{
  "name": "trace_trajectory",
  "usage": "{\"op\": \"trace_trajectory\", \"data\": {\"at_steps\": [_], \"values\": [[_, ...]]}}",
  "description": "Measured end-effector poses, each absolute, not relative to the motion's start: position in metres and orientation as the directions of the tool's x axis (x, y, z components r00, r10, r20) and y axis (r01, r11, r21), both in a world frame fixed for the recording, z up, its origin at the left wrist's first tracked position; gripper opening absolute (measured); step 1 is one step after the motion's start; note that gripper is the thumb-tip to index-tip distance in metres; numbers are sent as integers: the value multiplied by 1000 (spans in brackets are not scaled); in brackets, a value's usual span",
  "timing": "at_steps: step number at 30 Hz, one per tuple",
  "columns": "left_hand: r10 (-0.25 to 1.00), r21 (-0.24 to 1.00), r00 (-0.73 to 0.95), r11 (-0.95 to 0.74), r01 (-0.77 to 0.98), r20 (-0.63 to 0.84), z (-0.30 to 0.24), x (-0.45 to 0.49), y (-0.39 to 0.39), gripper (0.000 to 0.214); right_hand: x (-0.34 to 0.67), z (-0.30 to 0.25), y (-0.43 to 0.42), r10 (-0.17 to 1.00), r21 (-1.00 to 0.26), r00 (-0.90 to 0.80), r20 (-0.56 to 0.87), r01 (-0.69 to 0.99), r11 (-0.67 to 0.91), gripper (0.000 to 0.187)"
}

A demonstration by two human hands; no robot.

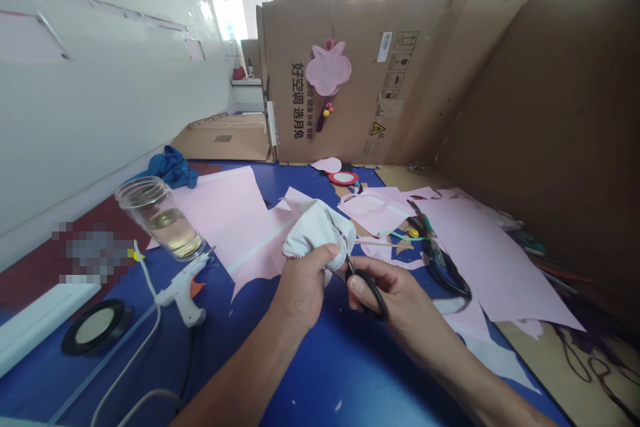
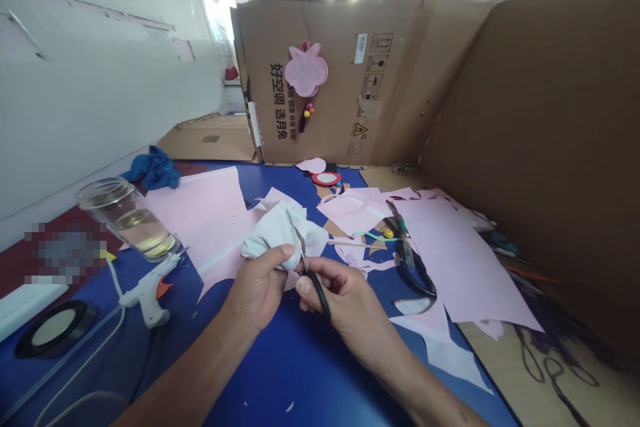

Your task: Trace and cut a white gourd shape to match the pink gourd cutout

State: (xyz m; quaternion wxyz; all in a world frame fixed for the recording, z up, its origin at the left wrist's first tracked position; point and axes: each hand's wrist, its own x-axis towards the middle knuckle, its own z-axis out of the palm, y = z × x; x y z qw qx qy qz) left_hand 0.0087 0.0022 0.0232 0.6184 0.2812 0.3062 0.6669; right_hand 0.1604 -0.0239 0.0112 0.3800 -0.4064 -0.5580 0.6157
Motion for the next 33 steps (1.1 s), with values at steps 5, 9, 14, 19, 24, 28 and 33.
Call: {"op": "trace_trajectory", "data": {"at_steps": [5, 9, 14, 19, 24, 28, 33], "values": [[998, 771, -69, -40, -635, -5, 26, 7, 1, 19, 162, 7, -22, 927, -997, -369, -68, -11, -78, 40], [1000, 788, -22, -29, -615, 20, 25, 6, 0, 14, 164, 7, -20, 932, -997, -357, -65, -15, -75, 41], [1000, 780, 3, 8, -625, -7, 25, 4, 0, 15, 165, 6, -21, 929, -997, -364, -67, -17, -78, 39], [1000, 784, 24, 16, -621, -2, 24, 3, 1, 12, 166, 3, -22, 929, -997, -365, -58, -28, -73, 40], [1000, 777, 7, 11, -629, -9, 24, 3, 1, 13, 166, 4, -22, 929, -997, -364, -58, -35, -76, 40], [1000, 780, 5, 14, -626, -14, 24, 4, 1, 13, 165, 4, -22, 930, -996, -363, -61, -40, -81, 41], [1000, 790, 26, 22, -613, -9, 25, 3, 1, 14, 165, 6, -20, 929, -996, -364, -67, -28, -82, 40]]}}
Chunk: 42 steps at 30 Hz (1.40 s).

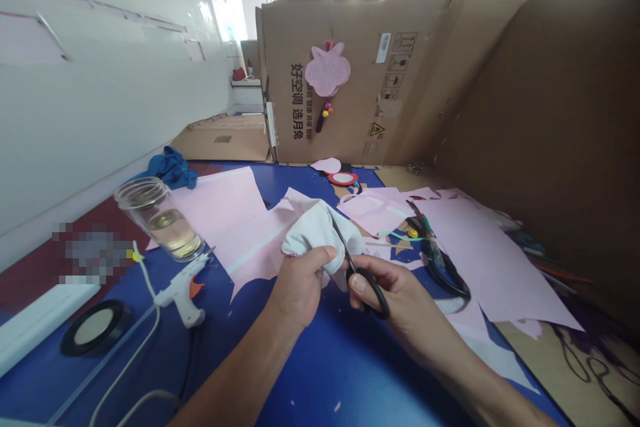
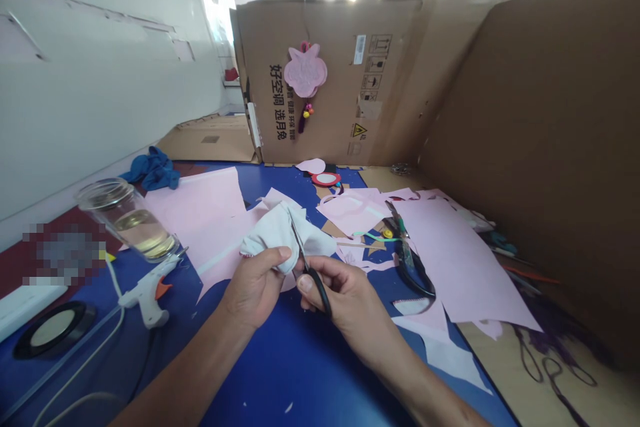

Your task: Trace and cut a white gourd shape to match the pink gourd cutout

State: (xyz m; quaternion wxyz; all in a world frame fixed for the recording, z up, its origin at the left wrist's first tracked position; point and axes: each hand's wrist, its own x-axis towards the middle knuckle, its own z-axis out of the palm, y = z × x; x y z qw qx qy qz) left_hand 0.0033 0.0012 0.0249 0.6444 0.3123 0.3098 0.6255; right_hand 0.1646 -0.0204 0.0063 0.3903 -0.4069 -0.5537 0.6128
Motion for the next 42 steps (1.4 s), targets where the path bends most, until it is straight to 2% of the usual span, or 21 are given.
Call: {"op": "trace_trajectory", "data": {"at_steps": [30, 42], "values": [[993, 803, 115, 77, -591, -11, 17, -1, 2, 13, 167, 10, -19, 922, -995, -383, -52, -55, -79, 27], [987, 819, 162, 106, -564, -16, 17, -4, 2, 18, 170, 4, -19, 927, -993, -371, -55, -77, -90, 37]]}}
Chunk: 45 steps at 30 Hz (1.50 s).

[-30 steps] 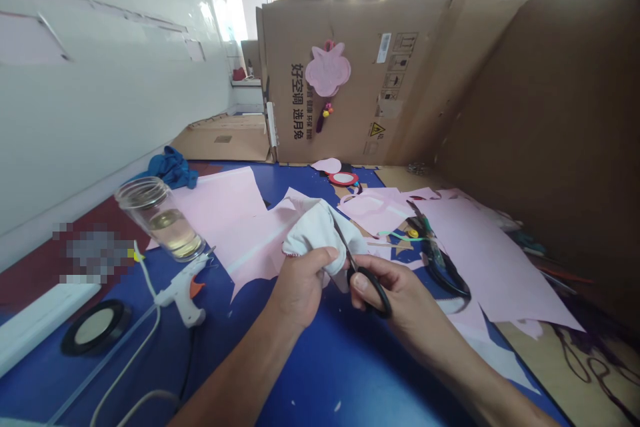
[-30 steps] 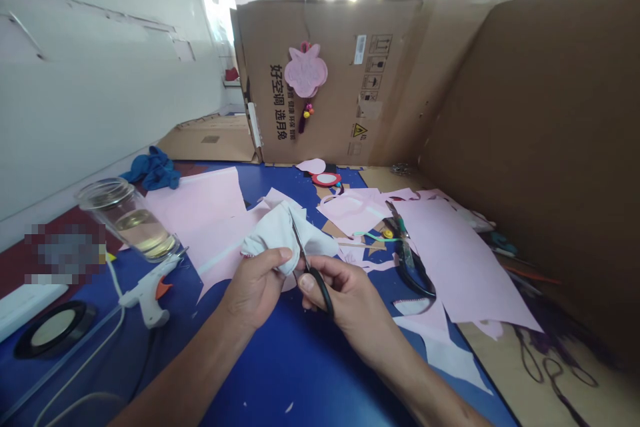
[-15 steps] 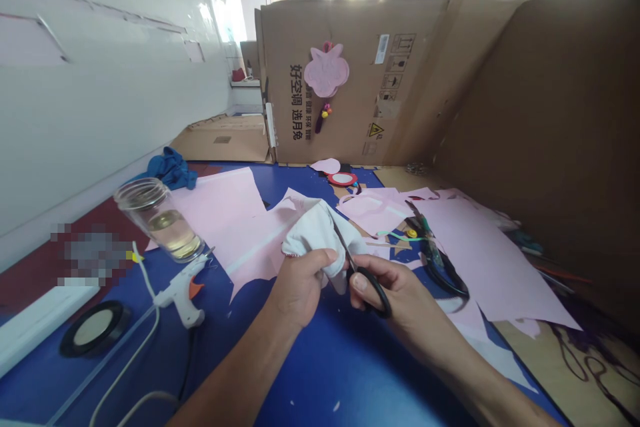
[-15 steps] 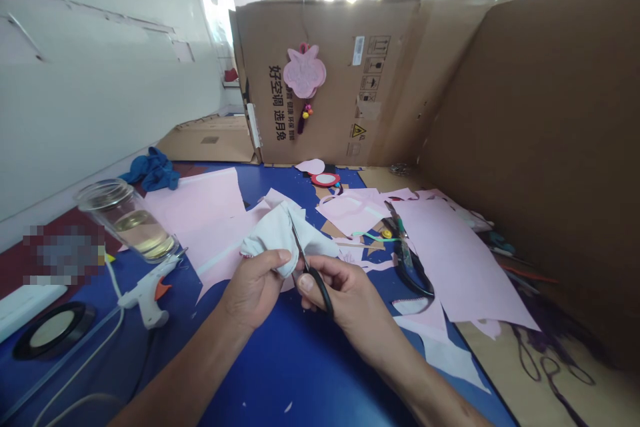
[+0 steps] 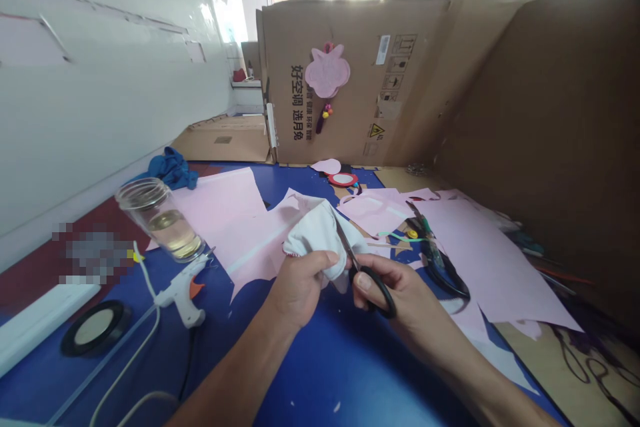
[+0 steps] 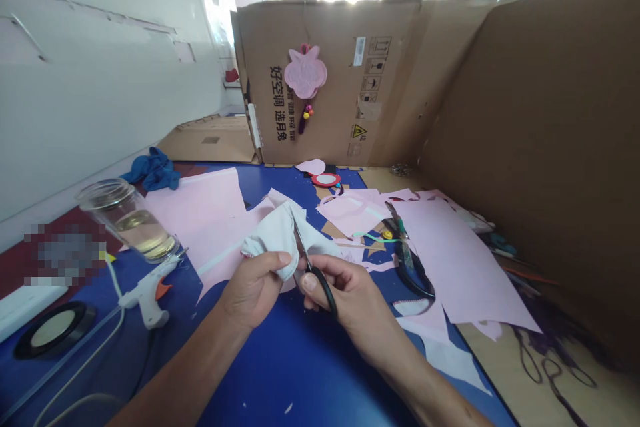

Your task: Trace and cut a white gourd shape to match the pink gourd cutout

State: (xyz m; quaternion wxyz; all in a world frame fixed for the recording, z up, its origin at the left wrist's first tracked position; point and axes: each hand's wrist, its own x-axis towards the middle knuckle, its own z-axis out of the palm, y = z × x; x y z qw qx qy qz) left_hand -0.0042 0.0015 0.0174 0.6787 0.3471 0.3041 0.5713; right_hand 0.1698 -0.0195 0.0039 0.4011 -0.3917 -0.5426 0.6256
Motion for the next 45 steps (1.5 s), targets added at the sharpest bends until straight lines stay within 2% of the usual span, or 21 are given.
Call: {"op": "trace_trajectory", "data": {"at_steps": [6, 10, 19, 26, 39, 45], "values": [[986, 817, 168, 113, -565, -20, 17, -5, 1, 28, 171, 6, -20, 930, -995, -363, -57, -56, -83, 43], [985, 821, 172, 116, -559, -21, 15, -6, 2, 26, 171, 8, -20, 934, -997, -353, -55, -27, -69, 46], [985, 819, 174, 118, -561, -23, 17, -7, 3, 39, 173, 11, -20, 934, -997, -354, -51, -36, -68, 39], [983, 813, 178, 133, -566, -36, 19, -6, 2, 47, 176, 13, -17, 936, -998, -348, -49, -14, -58, 43], [979, 811, 204, 138, -568, -23, 18, -6, 1, 47, 174, 25, -17, 940, -999, -339, -38, -10, -43, 46], [985, 752, 155, 158, -639, -74, 14, -7, 4, 41, 173, 24, -18, 939, -997, -338, -60, -20, -71, 44]]}}
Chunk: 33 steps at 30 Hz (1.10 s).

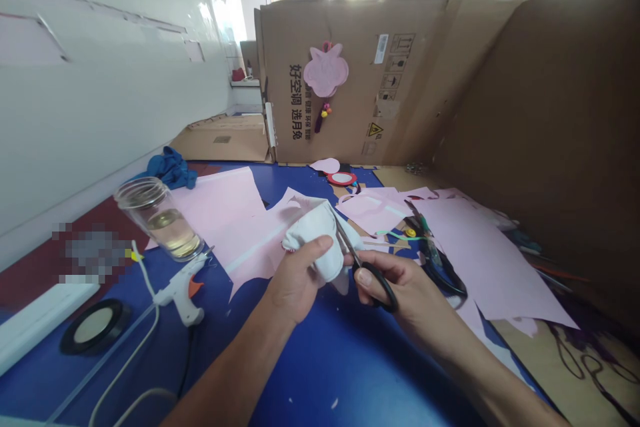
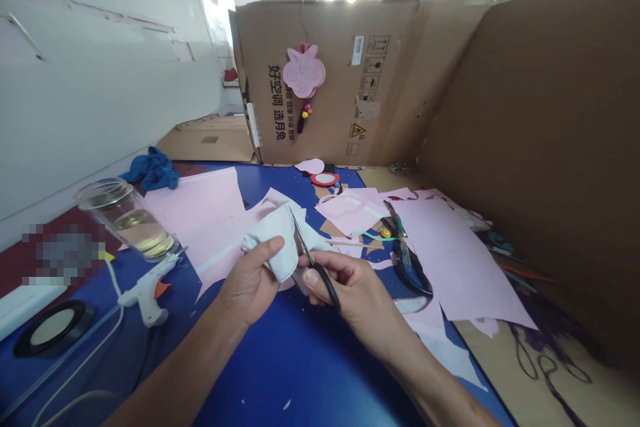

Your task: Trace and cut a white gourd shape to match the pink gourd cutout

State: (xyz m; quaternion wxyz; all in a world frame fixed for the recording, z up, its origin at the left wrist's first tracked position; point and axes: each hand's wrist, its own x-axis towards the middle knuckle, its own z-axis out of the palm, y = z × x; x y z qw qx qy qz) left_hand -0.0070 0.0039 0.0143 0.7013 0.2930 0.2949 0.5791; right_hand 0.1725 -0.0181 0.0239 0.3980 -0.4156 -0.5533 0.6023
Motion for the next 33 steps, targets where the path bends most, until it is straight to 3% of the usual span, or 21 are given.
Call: {"op": "trace_trajectory", "data": {"at_steps": [9, 16, 23, 33], "values": [[1000, 698, -27, -20, -716, 0, 14, -8, 15, 25, 166, 23, -21, 920, -993, -374, -120, 37, -114, 51], [981, 713, -192, -118, -691, -25, 14, -8, 17, 34, 159, 15, -21, 926, -990, -356, -129, -14, -143, 53], [984, 641, -174, -111, -760, -35, 17, -6, 16, 50, 157, 15, -20, 924, -990, -362, -120, -21, -136, 51], [983, 618, -136, -33, -786, -120, 24, -4, 12, 46, 158, 17, -19, 923, -994, -372, -101, -8, -112, 51]]}}
